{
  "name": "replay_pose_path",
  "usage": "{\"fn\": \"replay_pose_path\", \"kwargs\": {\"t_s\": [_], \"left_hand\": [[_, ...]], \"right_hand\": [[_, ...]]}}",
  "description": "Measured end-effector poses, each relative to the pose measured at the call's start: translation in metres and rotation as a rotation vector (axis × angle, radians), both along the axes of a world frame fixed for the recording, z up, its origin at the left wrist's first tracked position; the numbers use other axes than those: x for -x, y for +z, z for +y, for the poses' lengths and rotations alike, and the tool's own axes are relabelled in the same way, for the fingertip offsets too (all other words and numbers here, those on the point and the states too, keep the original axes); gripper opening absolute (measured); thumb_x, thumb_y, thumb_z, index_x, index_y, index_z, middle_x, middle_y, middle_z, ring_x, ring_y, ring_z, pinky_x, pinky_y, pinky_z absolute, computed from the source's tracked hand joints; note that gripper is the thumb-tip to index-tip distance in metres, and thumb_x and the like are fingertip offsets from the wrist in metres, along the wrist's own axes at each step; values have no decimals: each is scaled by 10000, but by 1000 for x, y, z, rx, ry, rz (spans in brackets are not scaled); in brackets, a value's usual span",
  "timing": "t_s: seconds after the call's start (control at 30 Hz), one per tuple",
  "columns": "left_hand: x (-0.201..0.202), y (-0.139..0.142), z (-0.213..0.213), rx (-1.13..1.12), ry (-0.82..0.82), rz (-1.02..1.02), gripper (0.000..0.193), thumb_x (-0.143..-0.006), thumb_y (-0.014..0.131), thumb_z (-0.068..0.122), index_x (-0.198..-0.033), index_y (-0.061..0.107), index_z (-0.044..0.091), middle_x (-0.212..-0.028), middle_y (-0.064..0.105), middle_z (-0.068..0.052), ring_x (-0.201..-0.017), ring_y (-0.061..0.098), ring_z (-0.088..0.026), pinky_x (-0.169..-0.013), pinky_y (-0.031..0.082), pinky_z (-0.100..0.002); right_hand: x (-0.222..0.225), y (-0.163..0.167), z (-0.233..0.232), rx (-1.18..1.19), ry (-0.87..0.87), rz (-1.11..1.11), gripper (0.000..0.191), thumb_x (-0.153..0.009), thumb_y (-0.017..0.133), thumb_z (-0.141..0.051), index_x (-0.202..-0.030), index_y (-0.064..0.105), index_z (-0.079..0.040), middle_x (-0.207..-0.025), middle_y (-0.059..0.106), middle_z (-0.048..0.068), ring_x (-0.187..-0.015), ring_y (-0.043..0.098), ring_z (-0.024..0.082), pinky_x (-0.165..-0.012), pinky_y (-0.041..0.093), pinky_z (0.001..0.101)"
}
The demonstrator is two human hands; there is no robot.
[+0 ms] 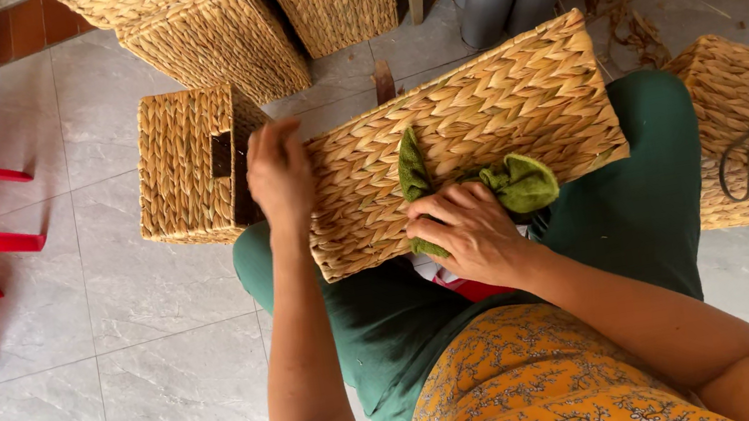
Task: The person sits on the floor holding a woven water hyacinth storage basket on their lap and wipes its outer surfaces with a green cloth, rotating the basket to reach different sides. They then wipe the inside of the basket, running the cloth along the interior walls and bottom.
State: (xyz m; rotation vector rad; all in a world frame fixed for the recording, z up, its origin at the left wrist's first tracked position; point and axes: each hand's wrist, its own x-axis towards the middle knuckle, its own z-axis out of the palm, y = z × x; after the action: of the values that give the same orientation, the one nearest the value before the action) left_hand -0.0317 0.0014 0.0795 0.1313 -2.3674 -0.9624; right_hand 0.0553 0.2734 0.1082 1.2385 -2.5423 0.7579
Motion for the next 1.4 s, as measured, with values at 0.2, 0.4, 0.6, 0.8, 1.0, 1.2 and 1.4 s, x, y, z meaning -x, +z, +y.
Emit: {"fn": "replay_pose_path", "kwargs": {"t_s": [0.2, 0.4, 0.6, 0.8, 1.0, 1.2, 1.4], "left_hand": [[52, 38, 146, 119, -319, 137, 182, -1008, 626, 227, -1105, 747, 130, -1014, 756, -109, -873, 734, -278, -832, 588, -417], [77, 34, 249, 386, -289, -197, 440, -1052, 470, 501, -883, 712, 175, -678, 723, -55, -510, 657, -212, -583, 520, -417], [58, 19, 243, 353, -260, -33, 444, -1016, 551, 502, -782, 682, 149, -584, 668, -28, -419, 571, -189, -502, 457, -375], [14, 57, 225, 164, -304, 76, 419, -990, 632, 471, -750, 685, 132, -612, 670, -50, -424, 553, -192, -550, 468, -363], [-29, 114, 192, 2, -265, 77, 507, -1010, 654, 413, -590, 626, 129, -510, 564, 0, -416, 471, -182, -490, 380, -360], [-48, 137, 144, -605, -392, 263, 504, -1087, 653, 276, -667, 508, 37, -611, 454, 43, -568, 370, -88, -562, 282, -286], [-22, 76, 121, -1045, -339, 317, 475, -1063, 680, 237, -682, 497, 20, -674, 466, 43, -651, 341, -52, -589, 292, -292]], "right_hand": [[-17, -13, 26, -68, 0, -128, 329, -696, 802, -175, -1014, 717, -161, -950, 631, 15, -894, 607, 254, -818, 454, 425], [-28, -63, 91, 357, -261, -893, 269, -898, 768, -260, -1104, 739, -89, -899, 771, 17, -773, 702, 157, -706, 576, 333], [-38, -88, 169, 1068, -441, -1353, 344, -919, 697, -220, -1158, 699, 27, -960, 724, 108, -814, 693, 187, -709, 556, 349], [-51, -67, 259, 1636, -296, -1157, 273, -1088, 656, -248, -1200, 595, -7, -1104, 699, 171, -1005, 691, 299, -852, 568, 483], [-57, -28, 297, 1427, -639, -472, 297, -1136, 571, -260, -1320, 544, -28, -1270, 617, 118, -1179, 630, 278, -1099, 535, 475], [-51, -1, 287, 1334, -591, -452, 292, -1112, 602, -243, -1304, 562, -27, -1278, 619, 114, -1172, 627, 270, -1077, 530, 461], [-51, 19, 276, 1267, -528, -453, 288, -1087, 634, -226, -1288, 580, -26, -1285, 621, 110, -1164, 624, 262, -1054, 524, 446]]}}
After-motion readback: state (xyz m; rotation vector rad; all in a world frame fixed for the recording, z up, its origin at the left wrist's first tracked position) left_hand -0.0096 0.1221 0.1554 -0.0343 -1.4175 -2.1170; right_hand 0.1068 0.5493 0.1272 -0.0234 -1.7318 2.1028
